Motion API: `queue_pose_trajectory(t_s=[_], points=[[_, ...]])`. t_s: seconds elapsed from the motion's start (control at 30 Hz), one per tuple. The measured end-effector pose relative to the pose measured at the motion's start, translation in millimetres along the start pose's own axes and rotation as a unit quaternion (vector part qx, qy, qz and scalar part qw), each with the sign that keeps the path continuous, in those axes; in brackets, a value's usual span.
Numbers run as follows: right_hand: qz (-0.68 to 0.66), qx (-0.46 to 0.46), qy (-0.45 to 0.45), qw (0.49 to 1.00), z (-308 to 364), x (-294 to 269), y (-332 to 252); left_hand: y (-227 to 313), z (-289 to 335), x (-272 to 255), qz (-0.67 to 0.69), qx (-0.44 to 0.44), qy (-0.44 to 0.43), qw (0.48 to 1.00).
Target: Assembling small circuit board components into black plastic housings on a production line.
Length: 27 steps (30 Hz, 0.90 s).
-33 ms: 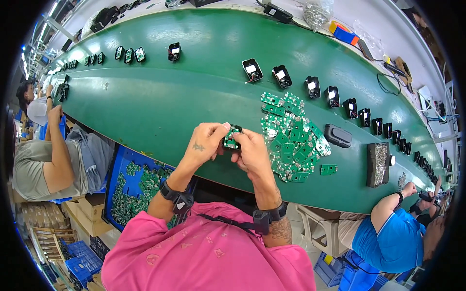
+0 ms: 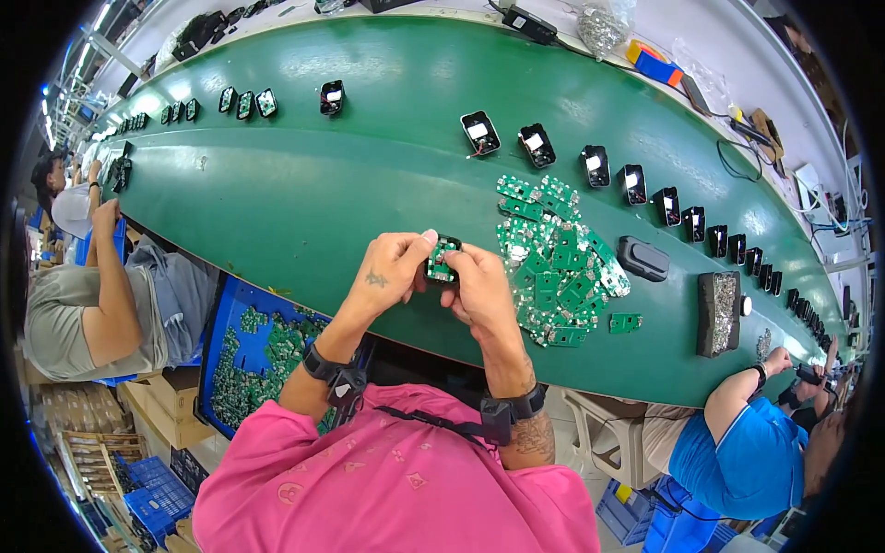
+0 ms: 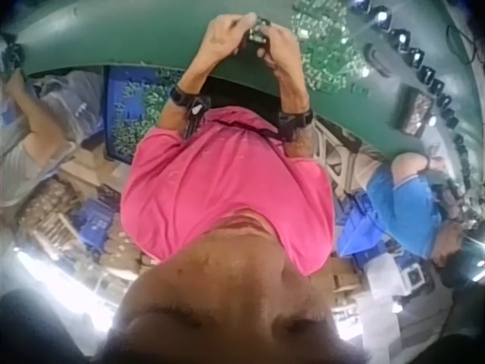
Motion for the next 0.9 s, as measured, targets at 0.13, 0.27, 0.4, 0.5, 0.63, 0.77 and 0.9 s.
queue_pose_trajectory(t_s=[0.13, 0.27, 0.4, 0.5, 0.63, 0.77, 0.9], points=[[0.095, -0.085, 0.110, 0.986, -13, 4, 3, 11, 13, -7, -0.045, 0.216, 0.009, 0.975], [0.288, -0.207, 0.136, 0.925, -16, 15, 2, 14, -7, -29, -0.220, 0.268, -0.176, 0.921], [0.314, -0.197, 0.154, 0.916, -12, 28, 11, 19, -62, -68, -0.313, 0.400, -0.086, 0.857], [0.419, -0.272, 0.149, 0.853, 0, 38, 43, 40, -132, -117, -0.454, 0.327, 0.041, 0.828], [0.433, -0.352, 0.173, 0.812, 10, 44, 61, 55, -198, -159, -0.573, 0.230, 0.119, 0.777], [0.448, -0.319, 0.168, 0.818, 25, 33, 53, 89, -198, -151, -0.655, 0.155, 0.099, 0.733], [0.444, -0.329, 0.193, 0.811, 45, 2, 41, 90, -209, -223, -0.662, 0.141, 0.109, 0.728]])
Point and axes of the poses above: each hand's wrist, its own z-axis away from the middle knuckle, its own x-axis out of the palm, y = z × x, the point moved 1 cm from there along -z, towards the middle knuckle, and after that the axes turned 12 degrees about z, right-handed, at the moved point
